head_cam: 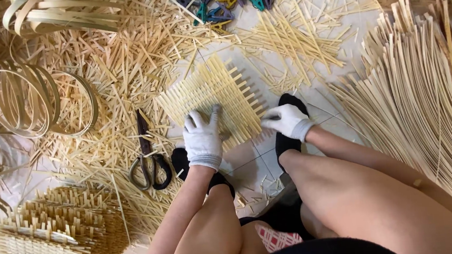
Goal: Weaving bamboo strips to create a circular base and trimming excess material with shears.
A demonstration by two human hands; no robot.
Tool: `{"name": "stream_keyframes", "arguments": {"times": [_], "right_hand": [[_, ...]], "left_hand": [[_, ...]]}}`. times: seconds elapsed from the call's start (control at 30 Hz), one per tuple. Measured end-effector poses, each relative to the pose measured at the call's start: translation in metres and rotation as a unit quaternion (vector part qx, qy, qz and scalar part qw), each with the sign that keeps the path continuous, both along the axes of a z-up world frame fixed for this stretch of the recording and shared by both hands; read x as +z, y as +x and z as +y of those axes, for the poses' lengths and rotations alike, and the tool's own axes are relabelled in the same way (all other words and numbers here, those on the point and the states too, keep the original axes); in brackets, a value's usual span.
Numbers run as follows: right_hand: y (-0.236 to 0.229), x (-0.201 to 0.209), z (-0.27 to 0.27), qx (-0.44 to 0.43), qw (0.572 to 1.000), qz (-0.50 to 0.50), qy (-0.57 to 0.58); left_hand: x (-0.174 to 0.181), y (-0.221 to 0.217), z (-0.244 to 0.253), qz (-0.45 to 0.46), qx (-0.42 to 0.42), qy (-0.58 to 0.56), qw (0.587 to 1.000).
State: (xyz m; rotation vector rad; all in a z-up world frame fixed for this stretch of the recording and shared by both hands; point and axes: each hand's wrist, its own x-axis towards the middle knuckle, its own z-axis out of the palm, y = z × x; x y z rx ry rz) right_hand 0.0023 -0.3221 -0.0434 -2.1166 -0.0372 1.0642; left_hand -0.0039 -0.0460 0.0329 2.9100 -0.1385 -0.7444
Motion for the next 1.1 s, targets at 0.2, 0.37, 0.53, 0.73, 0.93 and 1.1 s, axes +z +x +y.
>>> {"name": "stream_keyframes", "arguments": {"times": [0.2, 0.37, 0.53, 0.73, 0.93, 1.1], "right_hand": [[-0.019, -0.030, 0.000, -0.110, 0.992, 0.030, 0.046], [-0.023, -0.022, 0.011, -0.126, 0.992, 0.028, 0.013], [-0.021, -0.024, 0.012, -0.129, 0.992, -0.001, 0.010], [-0.011, -0.006, 0.005, -0.070, 0.996, -0.050, -0.014], [0.028, 0.023, -0.062, -0.085, 0.950, -0.252, -0.166], [0.064, 0.068, -0.061, -0.006, 0.895, -0.257, -0.364]], "left_hand": [[-0.013, -0.005, 0.002, -0.020, -0.010, 0.017, 1.000], [-0.005, -0.001, 0.000, 0.009, -0.013, 0.029, 0.999], [0.007, 0.007, -0.004, 0.051, -0.002, 0.027, 0.998], [-0.004, -0.001, -0.001, 0.029, -0.007, 0.030, 0.999], [-0.012, -0.004, 0.001, 0.011, -0.005, 0.030, 0.999], [-0.007, -0.004, 0.002, -0.006, 0.010, -0.009, 1.000]]}}
